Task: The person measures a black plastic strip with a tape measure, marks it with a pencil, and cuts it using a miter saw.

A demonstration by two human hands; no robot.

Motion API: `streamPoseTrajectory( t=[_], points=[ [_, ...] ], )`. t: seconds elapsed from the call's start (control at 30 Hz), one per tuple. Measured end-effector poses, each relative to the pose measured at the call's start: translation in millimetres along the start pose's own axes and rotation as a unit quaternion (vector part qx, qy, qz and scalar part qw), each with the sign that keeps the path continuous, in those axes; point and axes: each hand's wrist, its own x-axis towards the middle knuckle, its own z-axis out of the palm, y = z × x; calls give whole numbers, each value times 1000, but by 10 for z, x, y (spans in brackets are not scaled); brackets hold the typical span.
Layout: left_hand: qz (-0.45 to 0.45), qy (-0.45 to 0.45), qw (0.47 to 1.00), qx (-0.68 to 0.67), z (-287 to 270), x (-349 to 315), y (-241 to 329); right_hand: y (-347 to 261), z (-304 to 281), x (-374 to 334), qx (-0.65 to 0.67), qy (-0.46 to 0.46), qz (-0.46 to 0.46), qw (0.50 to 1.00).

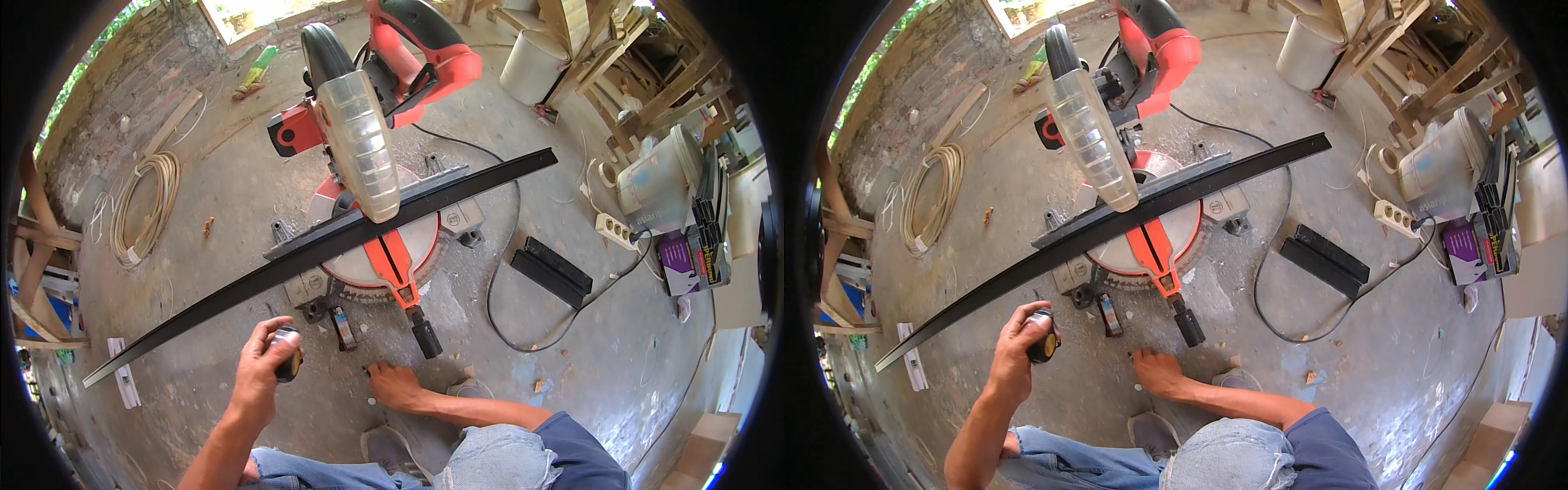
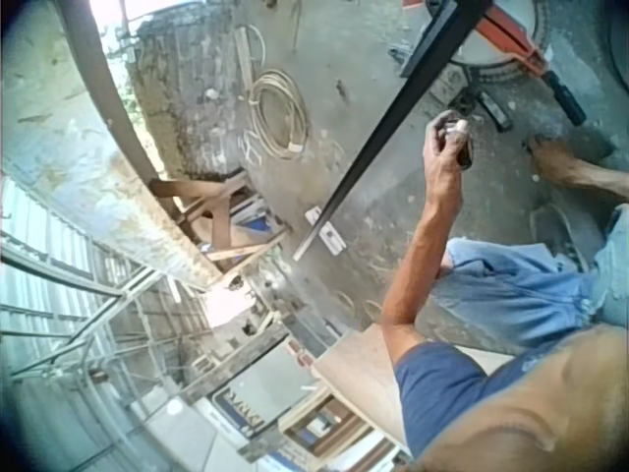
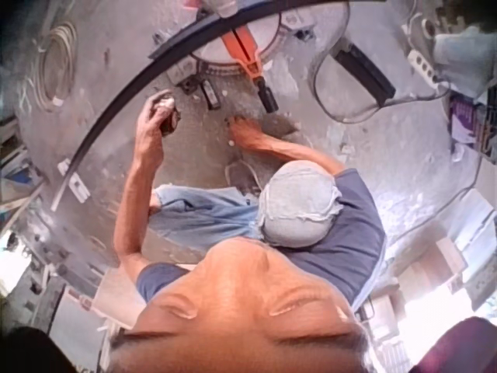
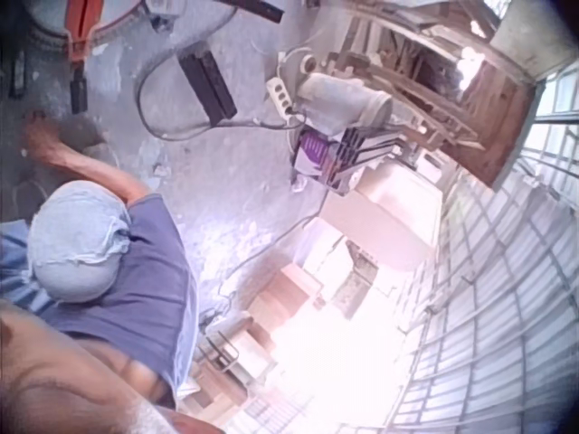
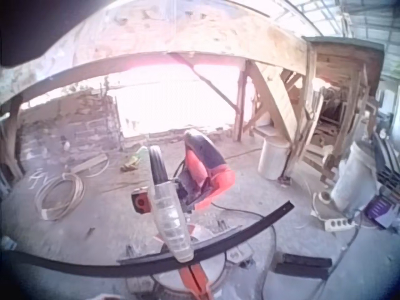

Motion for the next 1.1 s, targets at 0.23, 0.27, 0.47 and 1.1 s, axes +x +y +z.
streamPoseTrajectory(
  t=[0.23, 0.27, 0.47, 1.1],
  points=[
    [91, -61, 901, 420, 167, 245, -78, 38, -460, 1, 380, 33, 25, 924],
    [93, -63, 902, 417, 167, 290, -118, -54, -654, 18, 377, 35, 27, 925],
    [125, -206, 913, 330, 377, 574, -217, -149, -1174, 335, 762, 59, 71, 641],
    [270, 23, 861, 431, -1620, 1082, -587, 2583, -3366, 27, 592, 590, 150, 529]
  ],
)
